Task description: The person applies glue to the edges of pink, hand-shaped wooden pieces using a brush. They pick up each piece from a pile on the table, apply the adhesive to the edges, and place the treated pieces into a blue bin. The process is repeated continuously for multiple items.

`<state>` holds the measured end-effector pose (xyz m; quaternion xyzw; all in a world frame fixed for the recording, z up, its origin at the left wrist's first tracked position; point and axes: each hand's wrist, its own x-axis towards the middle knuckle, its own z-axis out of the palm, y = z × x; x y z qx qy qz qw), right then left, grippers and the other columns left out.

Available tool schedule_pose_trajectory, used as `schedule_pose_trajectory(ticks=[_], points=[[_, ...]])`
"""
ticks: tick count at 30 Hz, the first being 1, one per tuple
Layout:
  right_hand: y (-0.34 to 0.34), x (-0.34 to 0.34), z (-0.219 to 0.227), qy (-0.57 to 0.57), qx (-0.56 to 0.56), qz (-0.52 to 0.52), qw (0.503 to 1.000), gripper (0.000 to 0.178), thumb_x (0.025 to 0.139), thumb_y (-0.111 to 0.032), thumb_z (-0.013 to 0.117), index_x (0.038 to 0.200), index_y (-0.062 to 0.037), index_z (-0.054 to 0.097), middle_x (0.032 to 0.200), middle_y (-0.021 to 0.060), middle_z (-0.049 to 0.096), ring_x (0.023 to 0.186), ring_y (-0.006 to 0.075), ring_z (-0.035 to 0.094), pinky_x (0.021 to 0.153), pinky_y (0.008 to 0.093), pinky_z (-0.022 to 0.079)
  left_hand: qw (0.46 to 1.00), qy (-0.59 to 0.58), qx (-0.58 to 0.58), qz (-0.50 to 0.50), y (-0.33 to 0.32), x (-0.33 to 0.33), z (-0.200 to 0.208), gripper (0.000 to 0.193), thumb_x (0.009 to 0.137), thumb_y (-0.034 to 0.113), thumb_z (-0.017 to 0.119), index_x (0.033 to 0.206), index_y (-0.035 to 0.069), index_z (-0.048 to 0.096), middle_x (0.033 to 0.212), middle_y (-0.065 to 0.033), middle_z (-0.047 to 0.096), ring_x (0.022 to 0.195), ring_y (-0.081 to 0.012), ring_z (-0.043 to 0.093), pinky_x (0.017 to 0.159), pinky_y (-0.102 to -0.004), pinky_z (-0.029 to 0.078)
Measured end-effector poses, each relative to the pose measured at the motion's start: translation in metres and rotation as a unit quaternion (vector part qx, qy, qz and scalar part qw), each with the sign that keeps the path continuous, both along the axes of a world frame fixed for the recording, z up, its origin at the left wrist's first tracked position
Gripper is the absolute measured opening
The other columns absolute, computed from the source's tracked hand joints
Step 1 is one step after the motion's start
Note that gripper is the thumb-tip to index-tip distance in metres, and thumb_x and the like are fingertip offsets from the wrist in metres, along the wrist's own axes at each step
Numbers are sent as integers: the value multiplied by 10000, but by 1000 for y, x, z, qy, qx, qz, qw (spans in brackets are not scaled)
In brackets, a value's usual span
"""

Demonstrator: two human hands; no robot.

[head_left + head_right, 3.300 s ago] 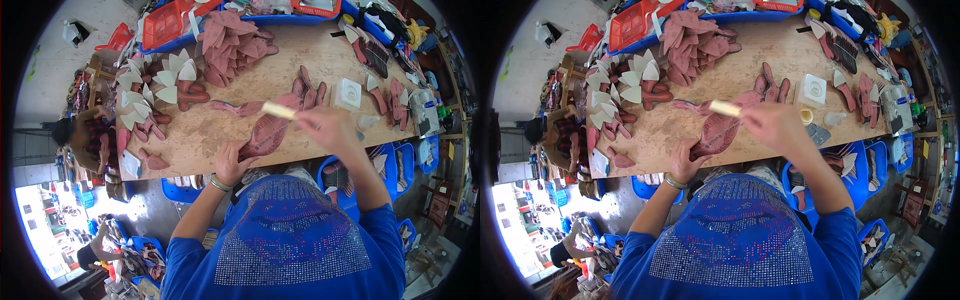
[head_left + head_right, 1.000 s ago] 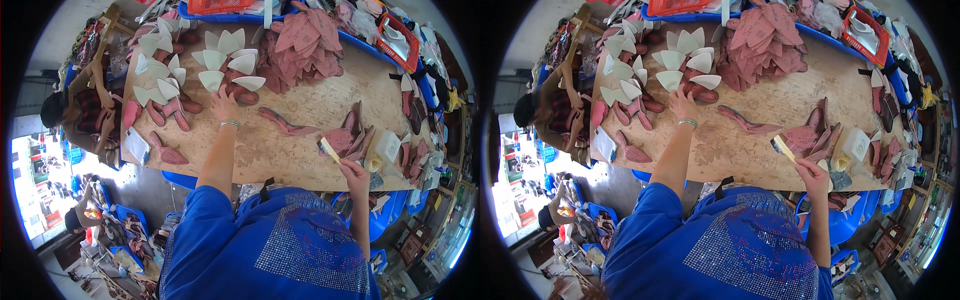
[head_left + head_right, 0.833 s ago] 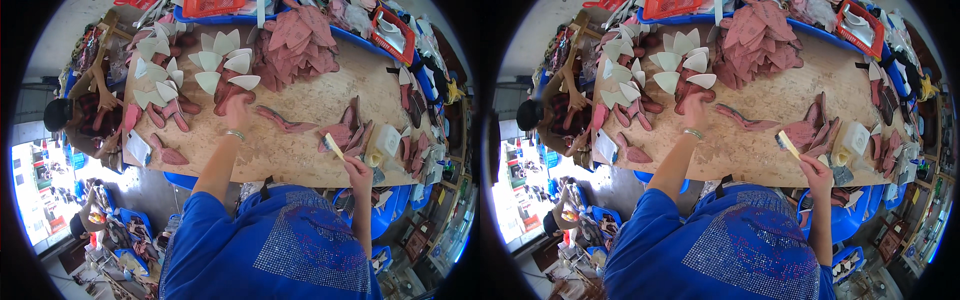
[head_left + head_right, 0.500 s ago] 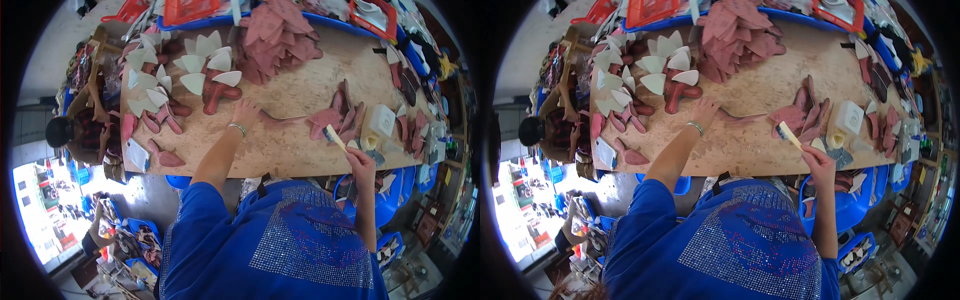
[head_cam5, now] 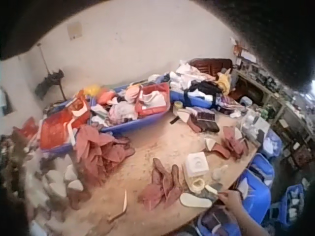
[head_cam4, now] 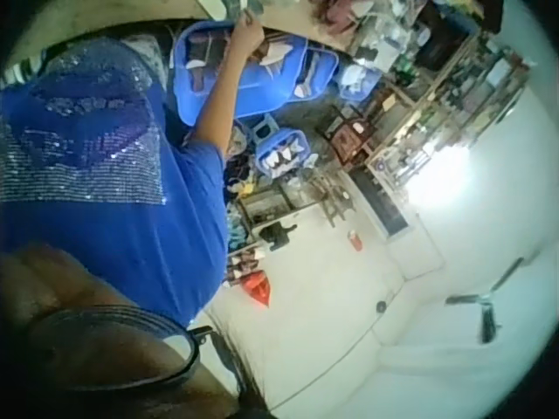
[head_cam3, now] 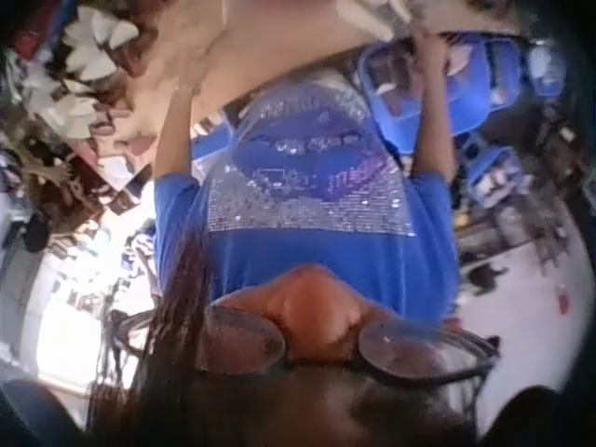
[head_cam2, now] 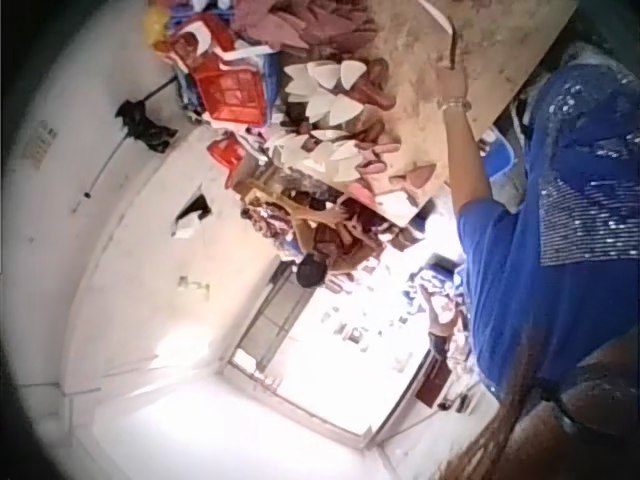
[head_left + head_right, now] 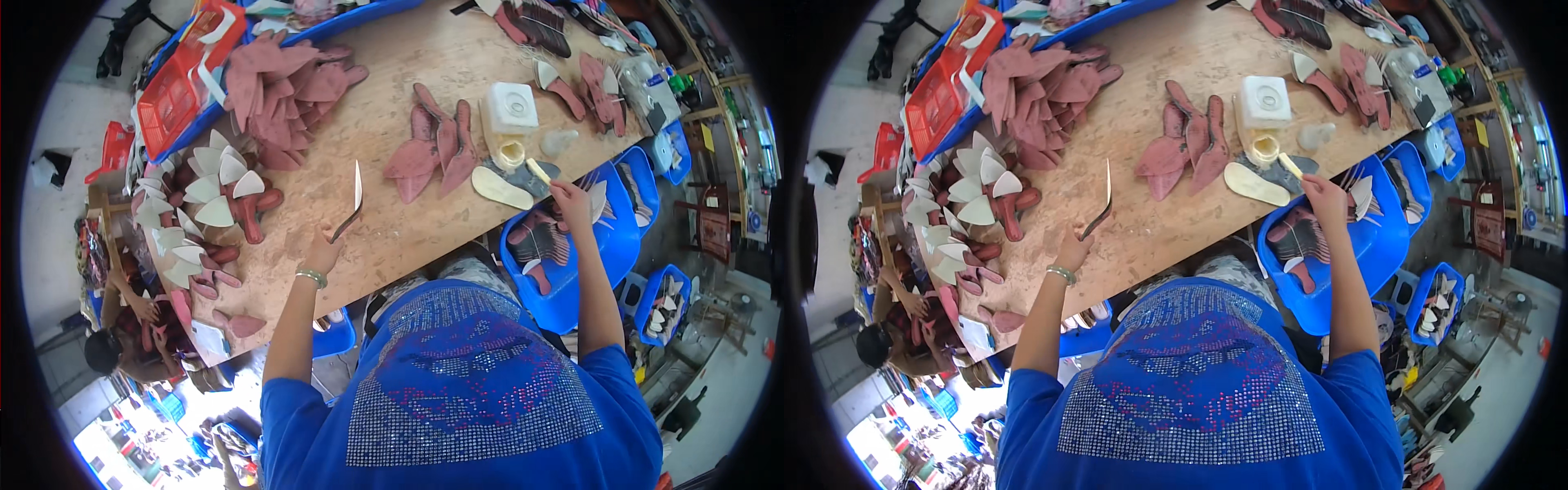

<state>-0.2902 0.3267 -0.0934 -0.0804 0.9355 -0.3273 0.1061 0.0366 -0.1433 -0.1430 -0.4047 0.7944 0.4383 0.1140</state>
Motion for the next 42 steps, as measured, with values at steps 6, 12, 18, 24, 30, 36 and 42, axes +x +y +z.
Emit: schedule_pose_trajectory(ticks=[6, 12, 18, 24, 30, 36, 42], points=[[-38, -22, -13, 113, 123, 115, 979, 209, 868, -306, 615, 975, -170, 732, 838, 149, 694, 746, 329, 680, 662, 431, 542, 945, -46, 313, 80, 24, 4, 53, 646, 975, 542, 449, 1363, 26, 435, 914, -125, 662, 768, -195, 646, 629, -298, 514], [-54, -49, -31, 156, 186, 198, 950, 175, 862, -264, 584, 869, -140, 706, 773, 156, 682, 707, 350, 672, 649, 475, 542, 780, 113, 583, 199, 117, -14, 112, 589, 1037, 477, 287, 1454, 64, 341, 1220, -260, 598, 1006, -278, 659, 655, -300, 553], [-40, -43, -16, 144, 191, 241, 941, 205, 863, -249, 568, 806, -107, 704, 756, 164, 678, 708, 356, 672, 654, 472, 539, 655, 188, 709, 183, 150, -23, 118, 570, 1044, 436, 293, 1463, 50, 308, 1239, -280, 563, 920, -281, 650, 648, -314, 548], [-29, 11, 47, -42, -30, 184, 982, 194, 865, -227, 650, 963, -90, 746, 845, 140, 719, 758, 238, 697, 692, 344, 535, 668, 205, 683, 213, 160, -30, 122, 555, 1033, 461, 292, 1395, 52, 390, 1106, -240, 604, 770, -251, 586, 565, -304, 478], [-64, 53, 107, -110, -264, 266, 921, 192, 843, -118, 724, 1006, -17, 735, 876, 56, 732, 799, 88, 646, 731, 239, 497, 672, 196, 689, 187, 158, -35, 127, 563, 1013, 502, 318, 1319, 43, 435, 1025, -209, 598, 683, -228, 544, 501, -288, 429], [-90, 27, 110, -73, -255, 291, 919, 199, 841, -154, 728, 1011, -52, 741, 862, 64, 733, 774, 76, 642, 699, 237, 493, 671, 193, 700, 147, 148, -32, 137, 556, 1011, 498, 326, 1268, 24, 460, 998, -218, 626, 621, -226, 562, 465, -293, 423], [-148, 4, 114, -22, -210, 318, 924, 209, 849, -212, 722, 1028, -107, 745, 850, 74, 735, 744, 72, 639, 653, 238, 483, 686, 212, 682, 137, 135, -15, 137, 560, 1015, 488, 322, 1252, 3, 470, 981, -220, 640, 618, -217, 572, 468, -285, 433]])
